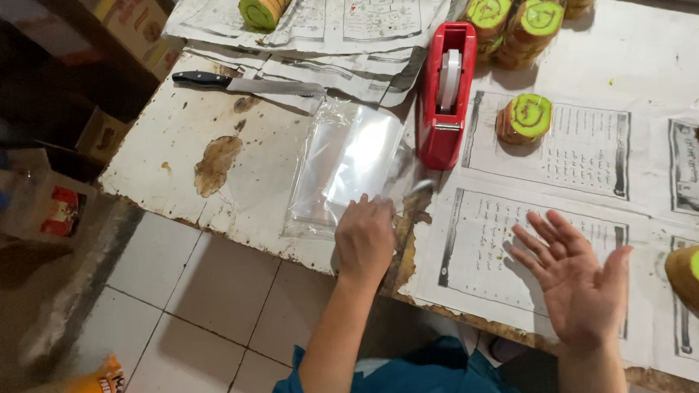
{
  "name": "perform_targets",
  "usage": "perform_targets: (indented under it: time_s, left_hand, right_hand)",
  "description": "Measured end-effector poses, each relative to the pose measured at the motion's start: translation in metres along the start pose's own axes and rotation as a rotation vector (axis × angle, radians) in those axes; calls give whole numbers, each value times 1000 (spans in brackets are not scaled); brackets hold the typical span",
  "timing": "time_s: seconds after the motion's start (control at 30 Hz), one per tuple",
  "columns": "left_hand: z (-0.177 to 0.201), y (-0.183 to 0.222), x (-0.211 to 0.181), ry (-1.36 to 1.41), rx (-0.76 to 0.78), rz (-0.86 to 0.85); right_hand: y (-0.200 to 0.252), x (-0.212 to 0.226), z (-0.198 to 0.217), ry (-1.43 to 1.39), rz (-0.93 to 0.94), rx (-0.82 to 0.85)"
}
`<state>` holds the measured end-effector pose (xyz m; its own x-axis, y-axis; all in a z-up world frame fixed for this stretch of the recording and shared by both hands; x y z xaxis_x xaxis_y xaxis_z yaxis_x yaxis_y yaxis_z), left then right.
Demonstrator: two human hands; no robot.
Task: The person wraps individual green roll cake slices in plastic bags and secures them with adhesive tape.
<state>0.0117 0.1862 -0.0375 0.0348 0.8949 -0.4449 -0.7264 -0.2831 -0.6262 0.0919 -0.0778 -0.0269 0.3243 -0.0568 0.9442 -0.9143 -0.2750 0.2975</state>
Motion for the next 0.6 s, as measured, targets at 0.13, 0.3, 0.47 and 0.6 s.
perform_targets:
  time_s: [0.13, 0.3, 0.47, 0.6]
  left_hand:
    - [11, -7, -1, -28, -14, 36]
    - [42, -13, 1, -21, -249, -21]
    - [40, -15, 19, -51, -182, 79]
    - [34, -15, 73, -111, -60, 328]
  right_hand:
    - [-1, -9, 0, 81, -74, -27]
    - [-19, -37, 14, 26, 80, 118]
    - [-20, -34, 7, 237, 149, 138]
    - [-12, -26, 0, 349, 183, 132]
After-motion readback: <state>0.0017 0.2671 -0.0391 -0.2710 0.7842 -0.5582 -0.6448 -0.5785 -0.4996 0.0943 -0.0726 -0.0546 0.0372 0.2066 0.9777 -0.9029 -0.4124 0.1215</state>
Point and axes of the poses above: each hand's wrist, its own y-axis away from the middle knuckle, its own z-axis out of the back of the hand, x = y × z, the point moved 8 cm from there along -y, towards the middle knuckle, and after that the axes turned 15 degrees about y, right-handed, at the moved point
